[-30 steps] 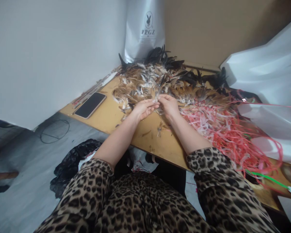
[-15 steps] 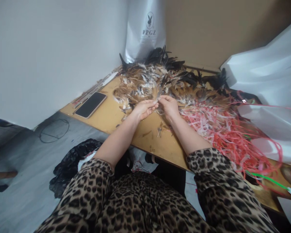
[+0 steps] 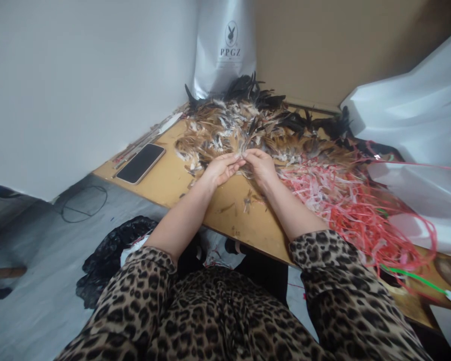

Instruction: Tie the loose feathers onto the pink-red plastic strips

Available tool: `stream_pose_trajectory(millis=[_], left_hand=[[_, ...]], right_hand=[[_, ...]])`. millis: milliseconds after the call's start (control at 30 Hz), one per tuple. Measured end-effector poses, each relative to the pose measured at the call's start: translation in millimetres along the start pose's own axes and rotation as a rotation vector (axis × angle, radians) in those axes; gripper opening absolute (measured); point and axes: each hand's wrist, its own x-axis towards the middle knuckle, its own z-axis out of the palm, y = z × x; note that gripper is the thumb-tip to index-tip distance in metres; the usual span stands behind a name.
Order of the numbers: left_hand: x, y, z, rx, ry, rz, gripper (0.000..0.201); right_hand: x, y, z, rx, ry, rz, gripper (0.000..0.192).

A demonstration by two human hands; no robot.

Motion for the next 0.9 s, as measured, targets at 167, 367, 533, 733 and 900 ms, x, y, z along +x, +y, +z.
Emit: stream_pose_trajectory(millis=[167,367,533,733,900], left_hand=[[0,-1,1.1,0.029,0.031,0.051,0.005],[2,-3,1.7,0.073,0.07,0.142,0.002],[1,-4,2.4,0.106,0.077,0.159,0.004],[-1,-3,3.1,0.111,0.001,0.095,0.005],[-4,-2,3.0,0.108,-0.067,0.047,0.004]], right_hand=[[-1,-1,-2,-0.139,0.015,-0.1,0.02],[2,-7,-5,-0.222,0.015,-0.119,0.024],[1,-10,-5,-0.201,0.034,-0.091,0.025],[1,-11,-8,-0.209,-0.008,-0.13,0.023],[4,-10,-12,-0.135,-0.093,-0.082,0.025]])
